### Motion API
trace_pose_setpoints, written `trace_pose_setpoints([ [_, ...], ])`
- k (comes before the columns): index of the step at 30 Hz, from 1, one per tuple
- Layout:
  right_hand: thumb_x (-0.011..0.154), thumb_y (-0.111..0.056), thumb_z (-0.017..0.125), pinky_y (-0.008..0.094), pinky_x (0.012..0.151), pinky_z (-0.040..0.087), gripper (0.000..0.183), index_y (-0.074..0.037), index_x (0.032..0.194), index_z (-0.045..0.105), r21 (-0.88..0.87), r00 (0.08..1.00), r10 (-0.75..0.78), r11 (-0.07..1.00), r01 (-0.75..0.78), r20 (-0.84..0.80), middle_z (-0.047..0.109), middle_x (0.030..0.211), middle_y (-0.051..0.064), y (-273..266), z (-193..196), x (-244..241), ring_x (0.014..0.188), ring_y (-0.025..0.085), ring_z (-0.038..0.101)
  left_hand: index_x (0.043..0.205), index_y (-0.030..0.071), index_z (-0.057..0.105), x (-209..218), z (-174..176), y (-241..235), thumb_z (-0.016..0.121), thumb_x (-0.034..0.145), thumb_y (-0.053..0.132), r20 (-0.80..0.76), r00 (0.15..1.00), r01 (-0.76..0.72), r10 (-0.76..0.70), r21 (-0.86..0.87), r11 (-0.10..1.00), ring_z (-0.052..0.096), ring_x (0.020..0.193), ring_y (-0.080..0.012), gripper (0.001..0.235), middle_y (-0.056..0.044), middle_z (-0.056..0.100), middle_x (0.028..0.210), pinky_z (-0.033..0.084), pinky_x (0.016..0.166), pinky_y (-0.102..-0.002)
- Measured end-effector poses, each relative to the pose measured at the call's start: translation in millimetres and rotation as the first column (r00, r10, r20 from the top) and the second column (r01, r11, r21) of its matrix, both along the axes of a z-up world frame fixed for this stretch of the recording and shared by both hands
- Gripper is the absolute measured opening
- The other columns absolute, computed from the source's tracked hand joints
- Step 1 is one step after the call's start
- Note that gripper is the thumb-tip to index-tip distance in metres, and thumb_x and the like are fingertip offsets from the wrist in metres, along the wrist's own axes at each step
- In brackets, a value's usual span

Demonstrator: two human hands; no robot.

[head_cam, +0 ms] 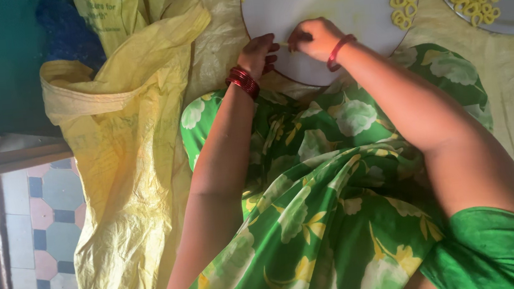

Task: The person rolls small pieces of yellow dough into thin strips on a white board, then joins the ends to form rings. The finished rings are placed on a nearby metal tray. The process is repeated continuously with new pieces of dough.

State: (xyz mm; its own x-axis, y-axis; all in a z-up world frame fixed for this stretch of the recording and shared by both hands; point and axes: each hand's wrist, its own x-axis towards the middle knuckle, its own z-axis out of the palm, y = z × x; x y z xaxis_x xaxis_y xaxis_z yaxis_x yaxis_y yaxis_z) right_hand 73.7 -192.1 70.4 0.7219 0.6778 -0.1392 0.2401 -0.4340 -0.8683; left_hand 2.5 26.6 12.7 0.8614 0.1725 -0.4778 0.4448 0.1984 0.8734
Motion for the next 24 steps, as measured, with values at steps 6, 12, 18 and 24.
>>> trace_pose_setpoints([
  [6,0.098,-0.019,0.063,0.037,0.087,0.062,0.02,-0.011,0.116,0.068,0.11,0.783,-0.114,0.968,0.227,-0.611,0.075,0.11,0.004,2,19,-3,0.101,0.016,0.074,0.121,0.006,0.072,-6,17,-8,0.071,0.094,0.036,0.058,0.998,0.031,-0.02,-0.199,0.979,0.067,0.082,-0.0168,0.041,-0.01,0.075,0.106,0.052,0.067,-0.03],
  [12,0.094,-0.01,0.063,0.035,0.09,0.06,0.034,-0.011,0.129,0.063,0.144,0.827,-0.024,0.981,0.126,-0.562,0.073,0.109,0.004,5,33,-14,0.103,0.015,0.07,0.118,0.007,0.072,-10,21,-4,0.072,0.09,0.031,0.123,0.99,-0.039,0.067,-0.22,0.975,0.068,0.081,-0.0153,0.036,-0.002,0.071,0.101,0.052,0.065,-0.028],
  [18,0.088,0.002,0.065,0.032,0.086,0.06,0.046,-0.01,0.132,0.056,0.291,0.896,0.132,0.957,-0.003,-0.424,0.068,0.104,0.0,6,23,-14,0.098,0.012,0.067,0.109,0.001,0.069,-8,18,-2,0.079,0.089,0.022,0.133,0.976,-0.115,0.172,-0.357,0.927,0.066,0.073,-0.0178,0.03,-0.008,0.069,0.088,0.05,0.06,-0.032],
  [24,0.096,0.005,0.068,0.033,0.084,0.058,0.035,-0.005,0.129,0.063,0.339,0.963,0.167,0.937,-0.088,-0.211,0.068,0.108,0.003,13,9,-18,0.098,0.013,0.066,0.11,0.002,0.071,-9,21,-2,0.079,0.089,0.022,0.093,0.974,-0.16,0.208,-0.369,0.916,0.069,0.075,-0.0176,0.03,-0.006,0.071,0.089,0.051,0.062,-0.032],
])
